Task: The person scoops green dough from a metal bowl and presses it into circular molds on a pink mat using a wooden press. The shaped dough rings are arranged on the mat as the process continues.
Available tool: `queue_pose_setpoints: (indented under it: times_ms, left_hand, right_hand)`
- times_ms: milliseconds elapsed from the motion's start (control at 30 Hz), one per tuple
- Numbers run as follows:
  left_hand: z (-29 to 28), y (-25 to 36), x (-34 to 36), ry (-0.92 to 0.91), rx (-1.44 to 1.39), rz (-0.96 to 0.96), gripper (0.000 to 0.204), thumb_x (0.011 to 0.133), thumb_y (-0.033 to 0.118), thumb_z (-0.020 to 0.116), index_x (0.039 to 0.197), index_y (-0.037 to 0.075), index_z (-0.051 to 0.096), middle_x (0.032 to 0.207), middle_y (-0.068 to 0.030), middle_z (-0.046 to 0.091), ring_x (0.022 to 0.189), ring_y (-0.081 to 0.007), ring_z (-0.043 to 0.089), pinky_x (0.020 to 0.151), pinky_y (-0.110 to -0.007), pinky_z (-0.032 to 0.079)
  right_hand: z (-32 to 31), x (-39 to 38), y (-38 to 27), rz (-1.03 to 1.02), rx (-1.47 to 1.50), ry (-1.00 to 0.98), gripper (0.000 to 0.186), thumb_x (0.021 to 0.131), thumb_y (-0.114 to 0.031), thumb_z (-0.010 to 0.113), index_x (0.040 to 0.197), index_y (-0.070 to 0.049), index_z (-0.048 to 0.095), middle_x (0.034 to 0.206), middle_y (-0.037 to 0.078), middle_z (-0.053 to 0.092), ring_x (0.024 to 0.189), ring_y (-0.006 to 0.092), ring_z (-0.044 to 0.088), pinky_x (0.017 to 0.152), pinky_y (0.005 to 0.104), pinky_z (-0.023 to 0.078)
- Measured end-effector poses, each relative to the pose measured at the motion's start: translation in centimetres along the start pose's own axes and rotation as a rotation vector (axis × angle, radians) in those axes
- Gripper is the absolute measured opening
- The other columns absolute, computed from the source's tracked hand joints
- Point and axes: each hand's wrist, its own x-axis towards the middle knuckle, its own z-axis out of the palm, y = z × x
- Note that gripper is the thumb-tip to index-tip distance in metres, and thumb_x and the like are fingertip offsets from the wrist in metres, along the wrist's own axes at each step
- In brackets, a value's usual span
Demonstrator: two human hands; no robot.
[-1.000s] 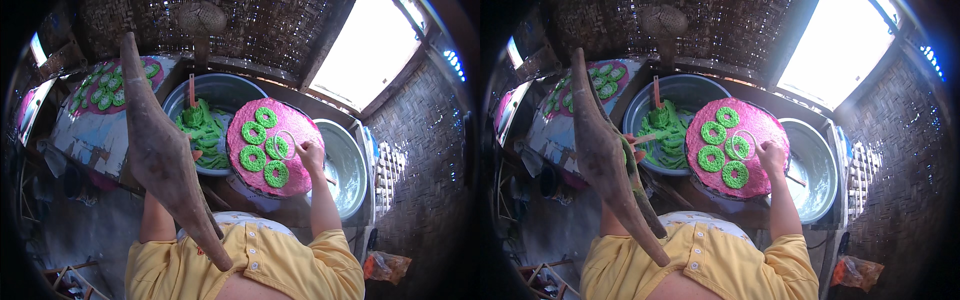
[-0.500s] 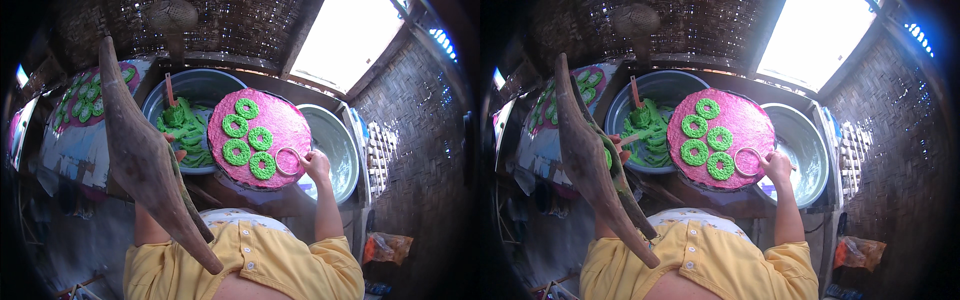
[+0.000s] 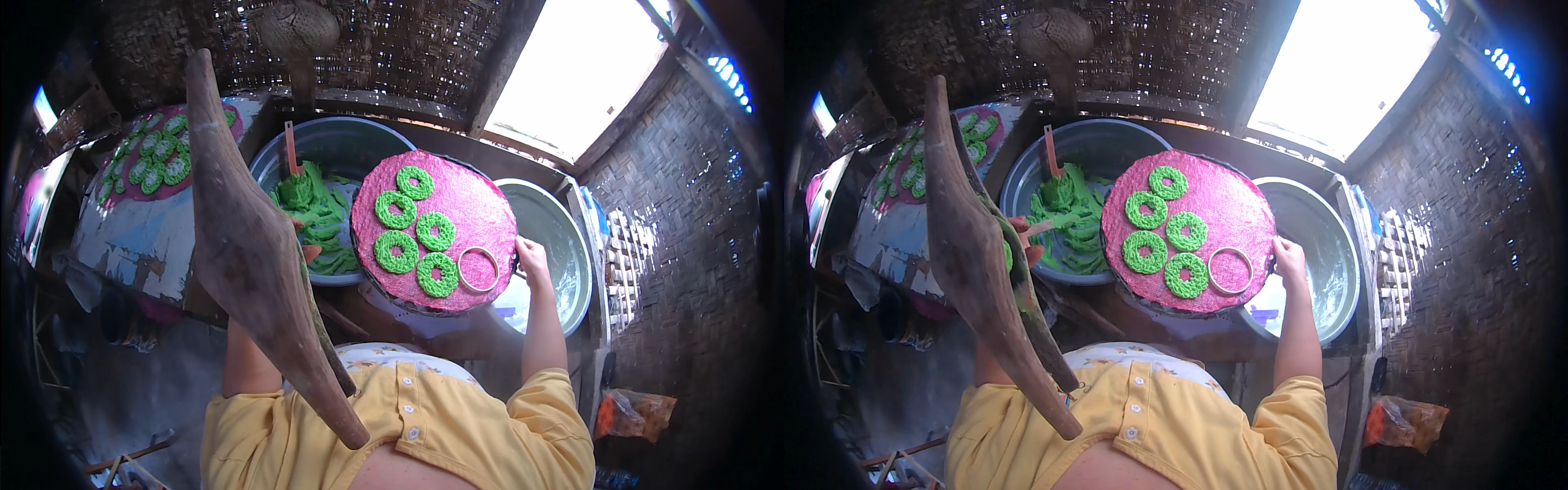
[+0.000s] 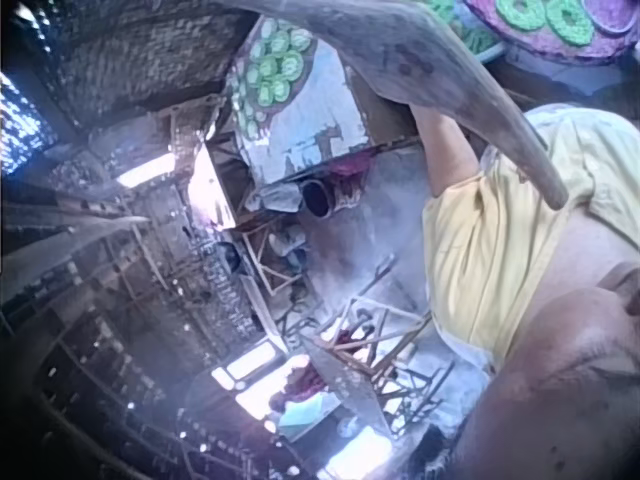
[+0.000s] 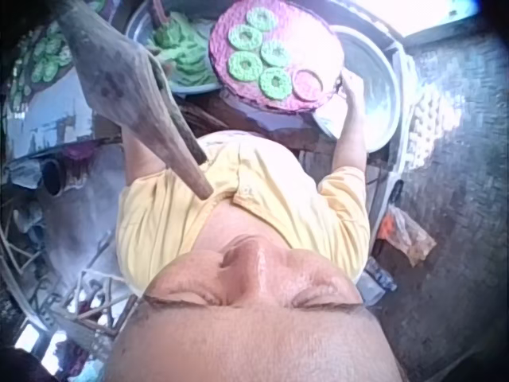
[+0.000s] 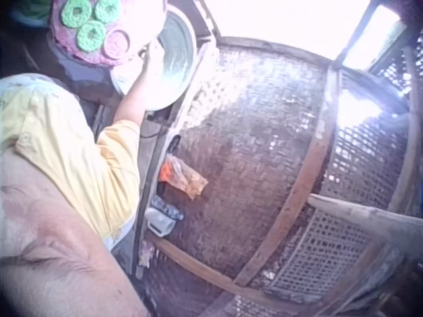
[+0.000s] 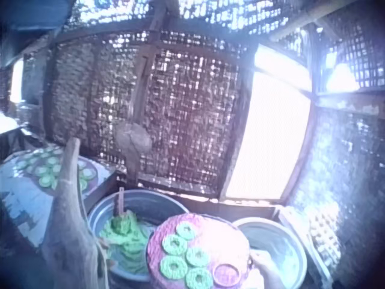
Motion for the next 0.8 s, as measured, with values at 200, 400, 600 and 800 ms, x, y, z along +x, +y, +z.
queue_pose_setpoints:
  times_ms: [200, 400, 600, 800]
  left_hand:
    - [1.1, 0.9, -1.2, -0.071, 0.38, 0.304, 0.032, 0.08, 0.015, 0.062, 0.111, 0.013, 0.055, 0.097, -0.0143, 0.06, 0.079, -0.0226, 0.063, 0.068, -0.028, 0.053]
    - [4.3, 10.2, -7.7, 0.064, 1.206, 1.002, 0.04, 0.081, 0.011, 0.055, 0.12, 0.01, 0.048, 0.101, -0.0127, 0.059, 0.087, -0.0233, 0.061, 0.075, -0.026, 0.05]
    - [0.1, 29.0, -13.2, 1.369, 1.723, 1.131, 0.048, 0.082, 0.007, 0.047, 0.129, 0.007, 0.041, 0.106, -0.0112, 0.059, 0.095, -0.0239, 0.059, 0.082, -0.025, 0.047]
    - [-18.5, 33.0, -20.5, 1.104, 0.573, 1.173, 0.032, 0.079, 0.016, 0.066, 0.107, 0.004, 0.057, 0.095, -0.0045, 0.062, 0.082, -0.0138, 0.057, 0.067, -0.028, 0.047]
  right_hand:
    - [0.1, -3.9, 2.2, 0.066, 0.27, -0.143, 0.013, 0.085, -0.019, 0.058, 0.089, -0.006, 0.058, 0.058, -0.007, 0.042, 0.045, 0.0049, 0.036, 0.04, 0.0224, 0.029]
    - [0.8, -14.3, 1.8, 0.185, 0.407, -0.229, 0.03, 0.083, -0.015, 0.054, 0.111, -0.01, 0.048, 0.088, 0.004, 0.052, 0.064, 0.0139, 0.053, 0.05, 0.0237, 0.048]
    - [0.0, -18.0, 2.1, 0.17, 0.439, -0.253, 0.01, 0.084, -0.016, 0.055, 0.091, -0.011, 0.053, 0.077, 0.004, 0.053, 0.056, 0.0109, 0.052, 0.045, 0.0247, 0.048]
    - [-0.4, -19.5, 1.4, 0.142, 0.402, -0.24, 0.015, 0.087, -0.022, 0.056, 0.095, -0.009, 0.055, 0.076, 0.003, 0.054, 0.056, 0.0088, 0.051, 0.043, 0.0215, 0.043]
